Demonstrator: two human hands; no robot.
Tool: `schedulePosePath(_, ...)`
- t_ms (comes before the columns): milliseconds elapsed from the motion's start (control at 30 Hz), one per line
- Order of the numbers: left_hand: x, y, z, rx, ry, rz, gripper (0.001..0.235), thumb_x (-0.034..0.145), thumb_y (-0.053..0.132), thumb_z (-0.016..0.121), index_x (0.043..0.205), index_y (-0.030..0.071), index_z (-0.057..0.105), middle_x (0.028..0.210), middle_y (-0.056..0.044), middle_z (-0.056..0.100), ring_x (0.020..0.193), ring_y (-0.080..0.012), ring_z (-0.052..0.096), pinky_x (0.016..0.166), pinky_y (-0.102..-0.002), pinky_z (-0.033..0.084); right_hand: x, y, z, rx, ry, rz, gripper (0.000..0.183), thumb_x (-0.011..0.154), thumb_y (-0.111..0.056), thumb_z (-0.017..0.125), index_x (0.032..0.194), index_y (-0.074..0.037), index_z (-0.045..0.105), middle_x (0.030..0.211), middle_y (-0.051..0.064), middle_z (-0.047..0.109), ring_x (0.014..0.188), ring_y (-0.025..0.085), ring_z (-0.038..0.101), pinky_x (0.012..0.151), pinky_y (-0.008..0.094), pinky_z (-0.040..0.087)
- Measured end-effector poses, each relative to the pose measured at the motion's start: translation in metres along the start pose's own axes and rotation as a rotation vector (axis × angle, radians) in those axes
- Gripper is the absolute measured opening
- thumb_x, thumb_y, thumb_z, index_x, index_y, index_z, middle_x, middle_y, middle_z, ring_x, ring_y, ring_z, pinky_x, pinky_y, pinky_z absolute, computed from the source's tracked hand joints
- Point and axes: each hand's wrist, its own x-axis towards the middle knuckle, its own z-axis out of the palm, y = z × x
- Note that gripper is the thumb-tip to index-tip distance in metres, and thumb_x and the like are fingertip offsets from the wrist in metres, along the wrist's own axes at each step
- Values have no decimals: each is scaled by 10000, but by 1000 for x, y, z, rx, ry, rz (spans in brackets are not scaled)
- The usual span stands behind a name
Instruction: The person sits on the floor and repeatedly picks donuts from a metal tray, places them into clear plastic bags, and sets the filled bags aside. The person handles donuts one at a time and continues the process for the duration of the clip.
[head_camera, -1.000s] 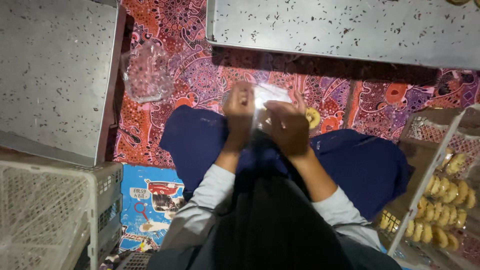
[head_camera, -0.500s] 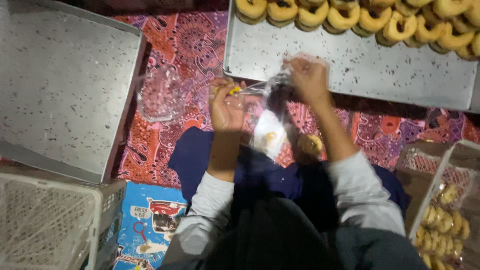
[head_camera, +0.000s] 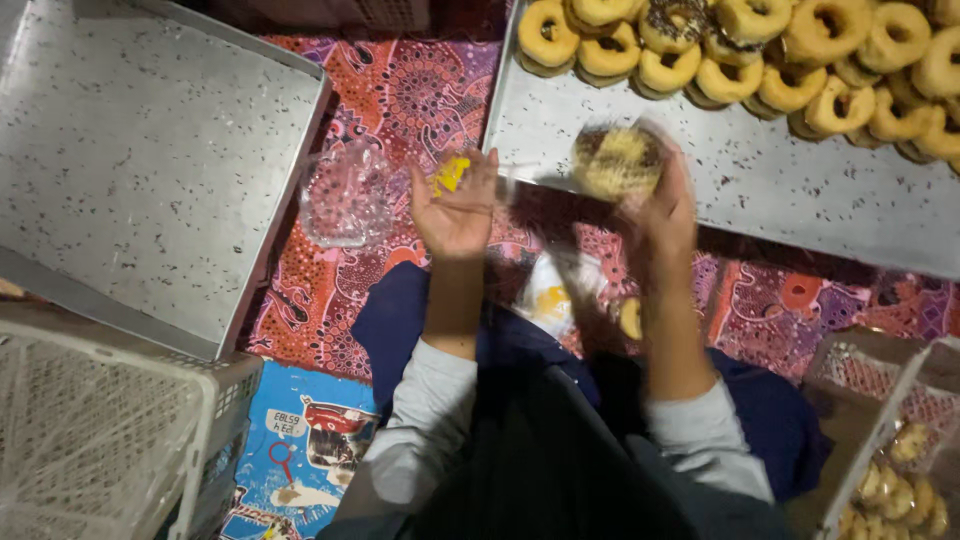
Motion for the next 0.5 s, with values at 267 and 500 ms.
schedulePosePath(267,-23,-35,-8,25,-183,21,522,1052,448,571,1120,-67,618,1075,-227,660,1114,-338,634,1185,-547,424,-78,25,28,-765,74,-209,533,838,43,794,1342,-28,636,1379,138,629,1170,180,625,957,276,536)
schedulePosePath(500,-34,-34,-6,188,-396,74,331,1043,302,555,1228,34,614,1169,-183,673,1158,-315,639,1181,-554,432,-105,-4,25,-704,157,64,562,788,104,793,1319,-31,671,1270,148,661,716,131,395,563,205,356)
